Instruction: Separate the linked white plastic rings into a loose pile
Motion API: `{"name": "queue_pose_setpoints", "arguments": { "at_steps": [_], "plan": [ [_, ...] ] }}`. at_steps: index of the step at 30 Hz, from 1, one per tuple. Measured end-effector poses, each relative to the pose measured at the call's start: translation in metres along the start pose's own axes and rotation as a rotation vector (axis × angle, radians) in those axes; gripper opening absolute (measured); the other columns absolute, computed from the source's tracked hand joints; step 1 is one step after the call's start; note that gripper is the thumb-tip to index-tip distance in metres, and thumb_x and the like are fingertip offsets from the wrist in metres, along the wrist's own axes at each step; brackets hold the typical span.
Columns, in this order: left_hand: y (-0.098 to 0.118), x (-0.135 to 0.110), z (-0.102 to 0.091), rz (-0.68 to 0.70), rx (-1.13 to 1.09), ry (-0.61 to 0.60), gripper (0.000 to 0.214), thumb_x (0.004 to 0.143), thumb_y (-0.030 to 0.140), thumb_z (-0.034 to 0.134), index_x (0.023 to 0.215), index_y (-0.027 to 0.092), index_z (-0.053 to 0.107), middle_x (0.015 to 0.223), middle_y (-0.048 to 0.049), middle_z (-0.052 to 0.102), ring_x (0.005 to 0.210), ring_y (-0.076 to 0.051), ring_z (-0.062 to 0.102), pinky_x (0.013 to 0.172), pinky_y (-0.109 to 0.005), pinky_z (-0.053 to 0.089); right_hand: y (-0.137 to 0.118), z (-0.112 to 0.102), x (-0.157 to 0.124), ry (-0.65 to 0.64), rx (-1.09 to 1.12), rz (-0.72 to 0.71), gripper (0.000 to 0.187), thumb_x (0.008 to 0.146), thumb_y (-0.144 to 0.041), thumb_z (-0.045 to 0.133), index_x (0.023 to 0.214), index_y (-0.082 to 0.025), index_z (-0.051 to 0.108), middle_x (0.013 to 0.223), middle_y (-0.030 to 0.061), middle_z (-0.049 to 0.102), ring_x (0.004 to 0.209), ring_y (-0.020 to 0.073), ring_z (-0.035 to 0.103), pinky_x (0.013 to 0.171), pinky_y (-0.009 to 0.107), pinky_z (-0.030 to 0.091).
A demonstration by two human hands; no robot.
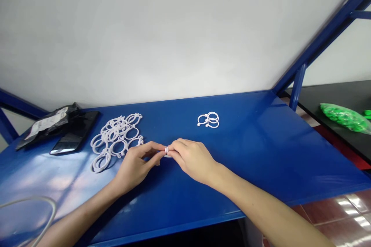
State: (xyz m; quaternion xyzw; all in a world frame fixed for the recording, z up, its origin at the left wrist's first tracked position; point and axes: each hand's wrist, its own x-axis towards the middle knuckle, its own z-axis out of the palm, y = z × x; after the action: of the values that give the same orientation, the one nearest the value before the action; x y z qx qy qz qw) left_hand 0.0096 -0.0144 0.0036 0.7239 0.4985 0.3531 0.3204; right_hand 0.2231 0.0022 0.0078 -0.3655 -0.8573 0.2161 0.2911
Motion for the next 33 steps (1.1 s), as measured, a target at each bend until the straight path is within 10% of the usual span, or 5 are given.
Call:
{"name": "queue_pose_setpoints", "arguments": {
  "at_steps": [9, 22, 33],
  "plan": [
    [-0.002, -0.005, 0.002, 0.338, 0.083, 0.072, 0.006, 0.094, 0.018, 0.069, 0.093, 0.021, 0.074, 0.084, 0.0011, 0.081, 0.07, -0.012, 0.076, 0.066, -0.018, 0.057, -0.001, -0.002, -0.004, -0.009, -0.153, -0.176, 0.033, 0.11, -0.03, 0.042, 0.093, -0.018, 0.068, 0.082, 0.003, 0.071, 0.069, 0.0156, 0.065, 0.065, 0.027, 0.049],
    [-0.004, -0.008, 0.0, 0.293, 0.095, -0.041, 0.014, 0.096, 0.025, 0.065, 0.097, 0.026, 0.08, 0.093, -0.0046, 0.083, 0.077, -0.019, 0.078, 0.07, -0.028, 0.06, 0.003, 0.003, -0.008, -0.04, -0.219, -0.219, 0.028, 0.108, -0.022, 0.045, 0.094, -0.02, 0.068, 0.082, 0.0022, 0.072, 0.066, 0.0156, 0.065, 0.063, 0.028, 0.048],
    [-0.017, 0.016, -0.065, 0.094, 0.747, 0.035, 0.027, 0.097, 0.025, 0.048, 0.101, 0.02, 0.074, 0.097, -0.0104, 0.077, 0.097, -0.03, 0.069, 0.089, -0.042, 0.053, 0.033, -0.031, 0.008, 0.175, -0.427, 0.219, 0.02, 0.104, -0.035, 0.056, 0.096, -0.022, 0.068, 0.095, 0.0035, 0.076, 0.073, 0.0182, 0.071, 0.061, 0.028, 0.048]
  ]
}}
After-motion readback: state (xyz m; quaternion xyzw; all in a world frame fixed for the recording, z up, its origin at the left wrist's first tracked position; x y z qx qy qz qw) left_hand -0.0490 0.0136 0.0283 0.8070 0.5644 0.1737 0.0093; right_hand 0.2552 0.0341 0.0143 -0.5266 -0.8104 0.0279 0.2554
